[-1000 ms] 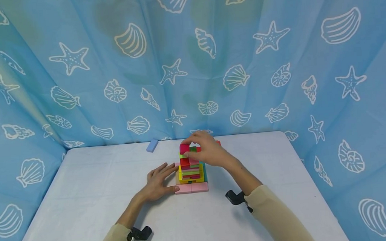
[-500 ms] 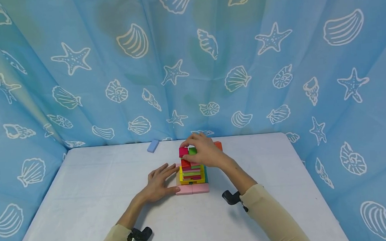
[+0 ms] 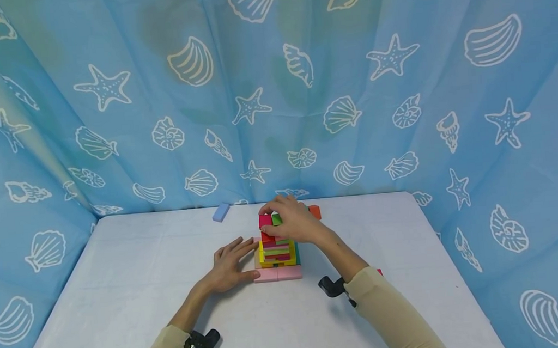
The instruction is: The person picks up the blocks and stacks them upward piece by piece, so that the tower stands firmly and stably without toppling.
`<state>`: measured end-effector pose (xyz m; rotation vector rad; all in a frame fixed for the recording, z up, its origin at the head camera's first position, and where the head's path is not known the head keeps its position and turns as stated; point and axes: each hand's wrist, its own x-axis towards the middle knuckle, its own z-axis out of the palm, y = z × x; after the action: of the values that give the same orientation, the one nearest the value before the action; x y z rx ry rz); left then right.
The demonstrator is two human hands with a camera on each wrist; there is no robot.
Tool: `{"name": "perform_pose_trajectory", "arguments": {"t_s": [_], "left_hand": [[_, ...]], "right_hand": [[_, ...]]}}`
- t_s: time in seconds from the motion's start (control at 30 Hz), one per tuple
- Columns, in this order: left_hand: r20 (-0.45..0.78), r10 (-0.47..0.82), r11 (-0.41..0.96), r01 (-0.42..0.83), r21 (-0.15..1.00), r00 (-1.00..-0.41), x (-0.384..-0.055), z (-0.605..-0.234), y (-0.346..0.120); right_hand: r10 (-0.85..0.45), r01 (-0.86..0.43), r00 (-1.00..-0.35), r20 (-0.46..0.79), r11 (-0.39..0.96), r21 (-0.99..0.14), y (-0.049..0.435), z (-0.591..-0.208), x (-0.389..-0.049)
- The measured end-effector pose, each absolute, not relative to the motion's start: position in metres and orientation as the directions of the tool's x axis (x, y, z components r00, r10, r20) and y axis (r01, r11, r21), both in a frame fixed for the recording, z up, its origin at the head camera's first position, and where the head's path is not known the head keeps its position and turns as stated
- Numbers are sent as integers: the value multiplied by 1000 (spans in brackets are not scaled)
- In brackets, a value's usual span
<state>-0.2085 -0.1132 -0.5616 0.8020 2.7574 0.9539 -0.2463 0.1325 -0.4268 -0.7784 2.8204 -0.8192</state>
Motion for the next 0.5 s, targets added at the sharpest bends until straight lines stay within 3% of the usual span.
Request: {"name": "perform_pose_trajectory", "arguments": {"t_s": [0.5], "left_hand": [[43, 510, 676, 431, 598, -859, -210, -563, -113]], "right_hand": [[-507, -440, -861, 31, 715, -544, 135, -425, -246]]}}
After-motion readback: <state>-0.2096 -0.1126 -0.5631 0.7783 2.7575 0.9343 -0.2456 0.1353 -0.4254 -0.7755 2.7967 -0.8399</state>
